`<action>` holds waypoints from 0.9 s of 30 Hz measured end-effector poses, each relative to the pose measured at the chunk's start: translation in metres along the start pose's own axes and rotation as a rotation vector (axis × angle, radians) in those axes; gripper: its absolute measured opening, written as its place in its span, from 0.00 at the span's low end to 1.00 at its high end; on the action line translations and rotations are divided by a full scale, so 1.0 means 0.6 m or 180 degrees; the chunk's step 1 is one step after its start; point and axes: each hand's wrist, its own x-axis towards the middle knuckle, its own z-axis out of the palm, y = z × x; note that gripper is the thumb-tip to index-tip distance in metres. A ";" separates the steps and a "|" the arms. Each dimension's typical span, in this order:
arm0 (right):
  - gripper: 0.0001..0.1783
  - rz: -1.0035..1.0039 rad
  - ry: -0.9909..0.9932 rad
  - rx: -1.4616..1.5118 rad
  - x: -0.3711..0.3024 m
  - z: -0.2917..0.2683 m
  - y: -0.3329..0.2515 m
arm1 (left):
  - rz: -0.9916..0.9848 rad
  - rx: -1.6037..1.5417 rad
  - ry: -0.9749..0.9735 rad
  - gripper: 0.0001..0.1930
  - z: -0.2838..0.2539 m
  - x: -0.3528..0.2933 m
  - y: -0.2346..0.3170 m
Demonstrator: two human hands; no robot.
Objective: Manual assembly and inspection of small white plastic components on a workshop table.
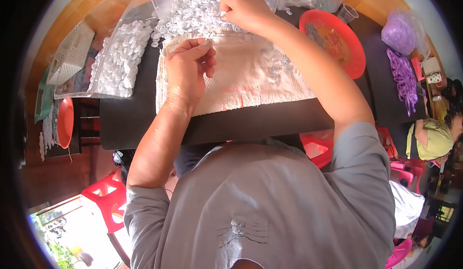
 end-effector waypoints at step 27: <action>0.06 -0.0917 0.0181 -0.0559 -0.136 -0.009 -0.045 | 0.0142 -0.0155 -0.0271 0.05 -0.011 0.017 -0.004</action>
